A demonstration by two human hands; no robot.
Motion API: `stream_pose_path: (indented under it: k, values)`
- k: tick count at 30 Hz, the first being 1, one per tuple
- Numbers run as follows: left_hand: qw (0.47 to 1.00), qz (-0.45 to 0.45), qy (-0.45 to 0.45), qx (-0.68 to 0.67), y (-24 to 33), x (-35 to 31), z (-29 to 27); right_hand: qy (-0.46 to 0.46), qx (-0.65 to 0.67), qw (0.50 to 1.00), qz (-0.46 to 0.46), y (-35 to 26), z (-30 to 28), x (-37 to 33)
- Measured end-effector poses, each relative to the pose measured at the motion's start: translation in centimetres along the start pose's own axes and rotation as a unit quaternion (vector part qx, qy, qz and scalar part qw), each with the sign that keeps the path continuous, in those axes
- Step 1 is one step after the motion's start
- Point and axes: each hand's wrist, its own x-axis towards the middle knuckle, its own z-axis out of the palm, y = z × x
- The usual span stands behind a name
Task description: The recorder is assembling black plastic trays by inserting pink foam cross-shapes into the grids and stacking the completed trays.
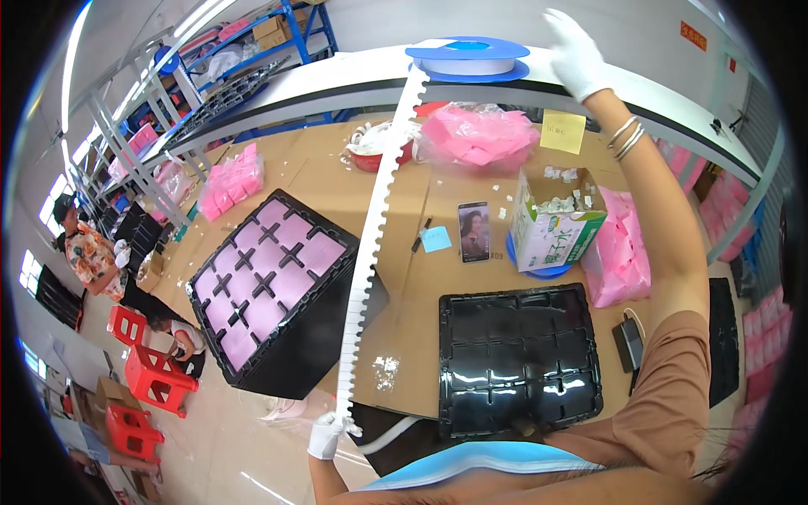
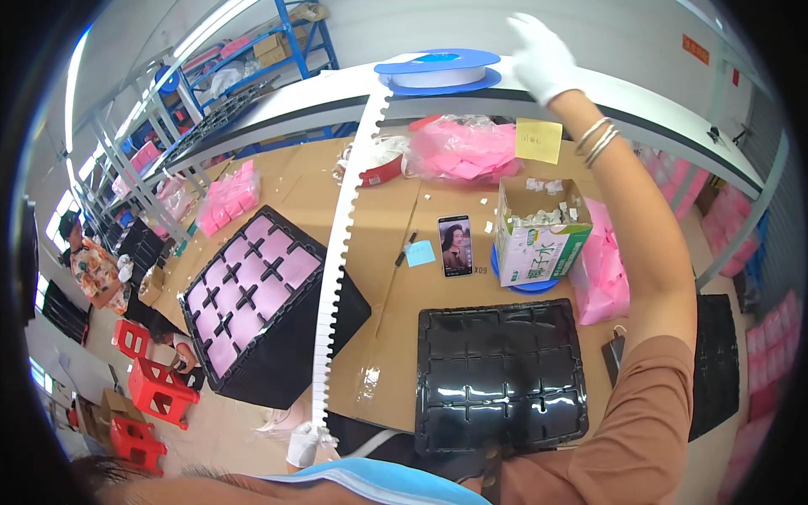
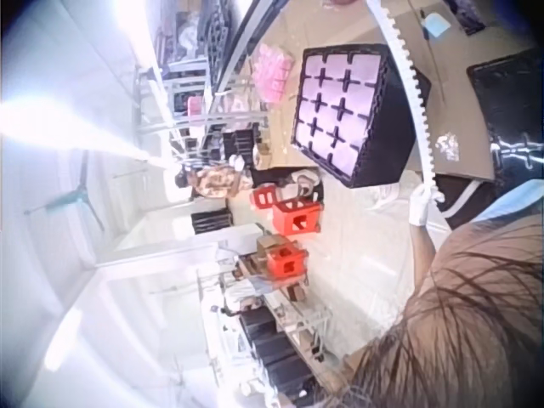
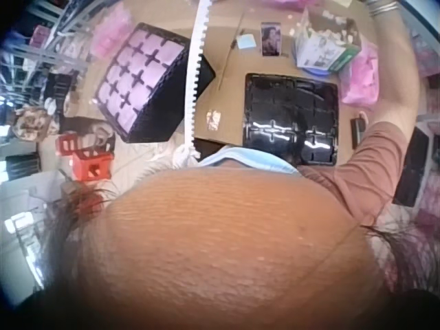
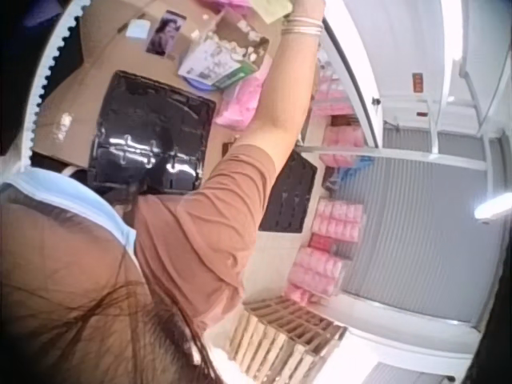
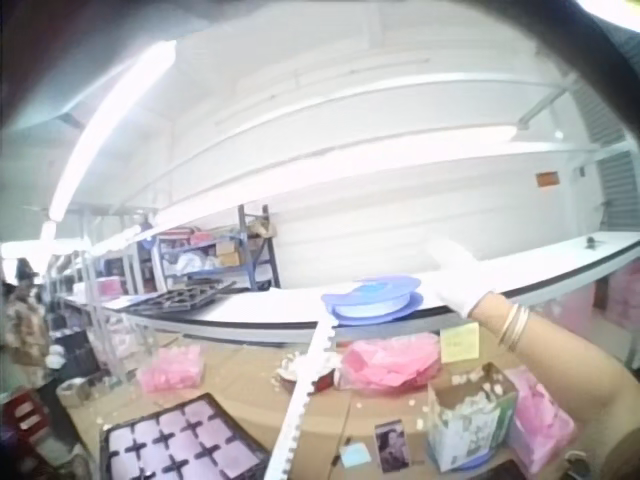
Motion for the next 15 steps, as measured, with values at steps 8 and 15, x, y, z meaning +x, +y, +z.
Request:
stream_pose_path:
  k: [8, 15]
  values:
    - [0.987, -0.003, -0.121, -0.110, -5.8, -2.6, -5.8, -0.250, 0.152, 0.955, -0.042, -9.6, 2.3, 1.5]
    - [0.962, 0.009, 0.027, -0.271, -22.5, -8.1, -16.8, -0.112, 0.012, 0.980, 0.167, 0.8, -0.5, -1.0]
